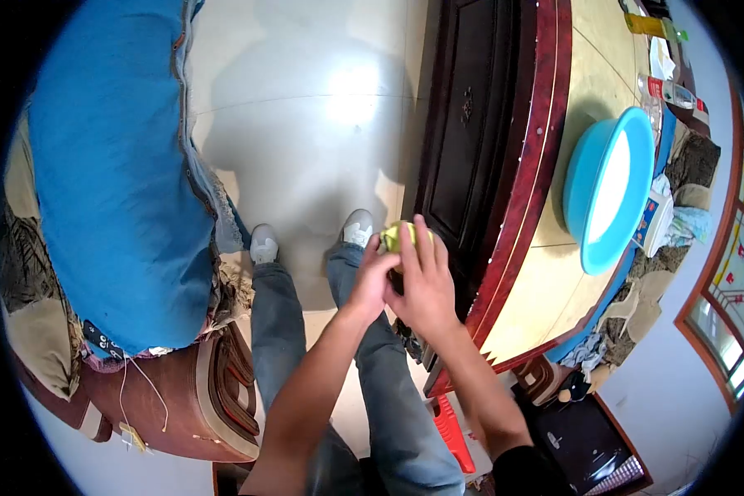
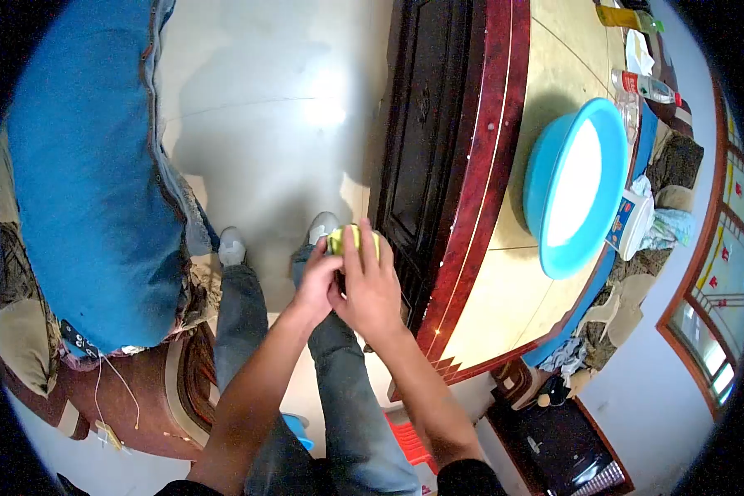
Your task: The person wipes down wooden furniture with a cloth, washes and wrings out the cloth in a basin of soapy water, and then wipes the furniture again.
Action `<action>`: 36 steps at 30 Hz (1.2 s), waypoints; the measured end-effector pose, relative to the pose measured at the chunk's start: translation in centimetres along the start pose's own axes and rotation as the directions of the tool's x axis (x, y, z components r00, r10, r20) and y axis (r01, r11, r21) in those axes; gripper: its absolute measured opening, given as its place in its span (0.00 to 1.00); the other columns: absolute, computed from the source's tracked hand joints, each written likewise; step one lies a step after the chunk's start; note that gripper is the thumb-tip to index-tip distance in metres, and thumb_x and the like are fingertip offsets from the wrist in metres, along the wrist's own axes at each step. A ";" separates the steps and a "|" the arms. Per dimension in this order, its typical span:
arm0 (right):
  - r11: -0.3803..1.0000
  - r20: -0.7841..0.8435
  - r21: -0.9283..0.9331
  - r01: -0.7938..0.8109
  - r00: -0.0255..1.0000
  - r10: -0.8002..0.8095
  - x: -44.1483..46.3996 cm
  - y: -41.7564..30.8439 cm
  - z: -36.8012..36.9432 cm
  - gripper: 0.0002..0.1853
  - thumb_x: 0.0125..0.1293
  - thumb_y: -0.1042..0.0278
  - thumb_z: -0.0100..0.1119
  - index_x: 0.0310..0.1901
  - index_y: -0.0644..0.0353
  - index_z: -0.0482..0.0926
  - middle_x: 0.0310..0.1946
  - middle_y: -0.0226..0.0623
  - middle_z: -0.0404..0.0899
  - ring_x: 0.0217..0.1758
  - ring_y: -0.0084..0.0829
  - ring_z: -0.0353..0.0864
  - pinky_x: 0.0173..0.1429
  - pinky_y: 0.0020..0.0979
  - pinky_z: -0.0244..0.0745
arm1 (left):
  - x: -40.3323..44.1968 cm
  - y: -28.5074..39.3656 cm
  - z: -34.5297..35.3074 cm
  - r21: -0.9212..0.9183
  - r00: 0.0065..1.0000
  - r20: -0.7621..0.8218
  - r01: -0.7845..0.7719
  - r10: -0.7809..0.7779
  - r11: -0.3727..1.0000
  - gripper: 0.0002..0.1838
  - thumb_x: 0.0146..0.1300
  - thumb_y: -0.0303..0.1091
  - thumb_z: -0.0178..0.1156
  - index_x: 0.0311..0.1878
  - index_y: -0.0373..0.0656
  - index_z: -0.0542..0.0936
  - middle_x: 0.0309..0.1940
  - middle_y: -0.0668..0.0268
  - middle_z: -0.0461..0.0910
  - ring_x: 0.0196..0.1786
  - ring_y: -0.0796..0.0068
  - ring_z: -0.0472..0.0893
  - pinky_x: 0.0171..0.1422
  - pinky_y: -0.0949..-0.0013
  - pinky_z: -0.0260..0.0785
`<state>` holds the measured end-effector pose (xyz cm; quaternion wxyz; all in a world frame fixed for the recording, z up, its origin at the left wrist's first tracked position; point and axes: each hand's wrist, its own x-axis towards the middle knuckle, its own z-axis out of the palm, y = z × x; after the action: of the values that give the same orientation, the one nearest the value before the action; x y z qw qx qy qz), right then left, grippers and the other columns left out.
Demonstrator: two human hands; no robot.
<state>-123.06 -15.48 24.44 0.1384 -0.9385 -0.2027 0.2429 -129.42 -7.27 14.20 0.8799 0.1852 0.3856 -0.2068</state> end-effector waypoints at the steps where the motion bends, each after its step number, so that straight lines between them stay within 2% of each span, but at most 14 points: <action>1: 0.999 0.040 0.000 0.046 0.998 -0.046 0.8 0.3 0.0 0.48 0.46 0.69 0.75 0.74 0.61 0.67 0.74 0.58 0.61 0.71 0.59 0.68 0.72 0.49 0.72 | -1.5 1.7 1.3 -0.189 1.000 -0.006 -0.005 0.004 0.982 0.28 0.73 0.40 0.53 0.73 0.46 0.64 0.62 0.61 0.77 0.64 0.60 0.77 0.70 0.55 0.68; 5: 0.996 0.260 0.042 0.082 0.961 -0.090 4.9 2.0 -1.0 0.44 0.45 0.69 0.75 0.70 0.57 0.74 0.72 0.50 0.65 0.68 0.52 0.74 0.62 0.43 0.82 | -2.9 3.4 -2.6 -0.425 0.981 0.184 0.133 -0.058 0.895 0.21 0.76 0.42 0.55 0.67 0.49 0.69 0.67 0.58 0.75 0.66 0.64 0.76 0.72 0.55 0.67; 8: 0.831 0.065 -0.523 0.189 0.981 -0.182 11.4 5.2 -1.7 0.31 0.52 0.73 0.67 0.62 0.52 0.80 0.62 0.42 0.70 0.59 0.41 0.79 0.49 0.36 0.87 | -2.0 4.1 -5.8 -0.064 0.999 0.040 0.023 -0.021 0.998 0.20 0.76 0.43 0.55 0.66 0.48 0.70 0.67 0.57 0.76 0.64 0.63 0.78 0.71 0.55 0.67; 10: 0.676 0.107 -0.711 0.194 0.980 -0.169 17.0 8.2 -3.1 0.24 0.67 0.68 0.57 0.66 0.49 0.76 0.62 0.41 0.70 0.63 0.40 0.74 0.62 0.35 0.83 | -1.1 3.1 -9.1 0.009 0.999 -0.032 0.018 -0.018 1.000 0.22 0.76 0.43 0.52 0.69 0.46 0.69 0.68 0.55 0.76 0.63 0.61 0.79 0.70 0.55 0.68; 12: 0.400 0.182 -0.893 0.205 0.979 -0.095 21.5 10.5 -4.2 0.23 0.76 0.65 0.52 0.71 0.51 0.72 0.67 0.40 0.71 0.75 0.41 0.66 0.85 0.42 0.51 | -0.4 2.2 -12.7 0.041 0.997 -0.062 0.051 -0.049 0.998 0.22 0.77 0.41 0.51 0.69 0.47 0.69 0.67 0.55 0.76 0.62 0.61 0.79 0.69 0.56 0.69; 16: 0.325 0.168 -0.938 0.116 0.977 0.135 21.8 13.8 -1.3 0.26 0.78 0.66 0.44 0.74 0.64 0.66 0.75 0.46 0.65 0.82 0.39 0.59 0.87 0.40 0.46 | -0.5 -0.4 -16.8 0.061 0.972 -0.162 0.181 -0.170 0.982 0.24 0.77 0.45 0.53 0.70 0.48 0.69 0.66 0.59 0.78 0.60 0.64 0.80 0.67 0.58 0.69; 20: 0.418 0.239 -0.886 0.203 0.970 0.035 9.3 18.0 7.4 0.30 0.72 0.70 0.49 0.75 0.67 0.65 0.75 0.48 0.66 0.79 0.43 0.63 0.85 0.41 0.52 | -0.9 -1.4 -15.5 0.237 0.977 -0.067 0.212 -0.202 0.948 0.24 0.76 0.47 0.55 0.68 0.46 0.71 0.61 0.60 0.81 0.57 0.68 0.81 0.65 0.60 0.70; 22: 0.484 0.539 -0.810 0.332 0.747 0.390 3.9 16.1 10.6 0.31 0.74 0.70 0.45 0.78 0.67 0.58 0.78 0.45 0.61 0.82 0.41 0.58 0.87 0.39 0.45 | -1.2 -2.1 -15.1 0.248 0.980 -0.022 0.197 -0.198 0.949 0.22 0.76 0.43 0.56 0.67 0.46 0.72 0.60 0.60 0.81 0.56 0.69 0.81 0.65 0.61 0.70; 26: 0.785 0.944 -0.315 0.533 0.092 0.316 5.7 12.4 6.8 0.29 0.60 0.69 0.68 0.65 0.59 0.77 0.70 0.44 0.71 0.76 0.44 0.67 0.80 0.41 0.64 | -3.0 0.4 -13.1 0.181 0.984 0.049 0.162 -0.174 0.970 0.21 0.75 0.38 0.56 0.68 0.46 0.71 0.60 0.61 0.81 0.56 0.70 0.81 0.65 0.62 0.70; 28: 0.688 0.815 -0.579 0.438 0.286 0.504 11.1 10.5 4.2 0.30 0.56 0.75 0.69 0.63 0.61 0.76 0.66 0.43 0.74 0.72 0.44 0.72 0.75 0.40 0.71 | -3.1 0.4 -12.8 0.140 0.988 0.077 0.123 -0.134 0.983 0.21 0.75 0.37 0.56 0.68 0.46 0.70 0.60 0.61 0.80 0.56 0.70 0.80 0.65 0.63 0.70; 31: 0.486 0.453 -0.815 0.315 0.870 0.195 18.1 18.0 2.2 0.29 0.63 0.75 0.61 0.67 0.64 0.73 0.68 0.45 0.73 0.73 0.43 0.70 0.74 0.35 0.73 | -2.9 0.9 -11.8 0.105 0.986 0.105 0.120 -0.131 0.987 0.19 0.77 0.35 0.57 0.67 0.41 0.70 0.59 0.56 0.79 0.58 0.70 0.79 0.66 0.65 0.71; 32: 0.256 0.421 -0.864 0.434 0.901 -0.105 21.6 17.3 0.3 0.29 0.66 0.75 0.58 0.70 0.63 0.71 0.70 0.44 0.71 0.75 0.43 0.68 0.77 0.36 0.70 | -2.9 0.4 -11.6 0.098 0.986 0.103 0.118 -0.128 0.988 0.19 0.77 0.35 0.57 0.67 0.41 0.70 0.59 0.56 0.79 0.58 0.70 0.79 0.66 0.65 0.71; 33: 0.308 0.182 -0.902 0.301 0.915 -0.361 24.4 19.8 0.1 0.23 0.66 0.73 0.58 0.64 0.64 0.75 0.66 0.43 0.75 0.67 0.45 0.76 0.69 0.35 0.78 | -2.6 -0.4 -11.7 0.112 0.989 0.120 0.076 -0.089 0.991 0.19 0.77 0.35 0.57 0.66 0.40 0.70 0.59 0.56 0.79 0.58 0.70 0.79 0.66 0.66 0.71; 36: 0.230 0.052 -0.962 0.151 0.921 -0.387 27.5 19.0 0.8 0.21 0.70 0.70 0.56 0.63 0.59 0.77 0.64 0.44 0.76 0.72 0.43 0.72 0.77 0.40 0.70 | -1.5 -2.2 -11.9 0.127 0.995 0.093 0.036 -0.048 0.991 0.19 0.78 0.34 0.57 0.66 0.39 0.70 0.58 0.56 0.80 0.57 0.71 0.79 0.65 0.66 0.71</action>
<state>-95.50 -19.73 5.96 -0.3898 -0.8015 -0.4509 -0.0485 -138.67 -3.04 7.41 0.8795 0.2218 0.3330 -0.2577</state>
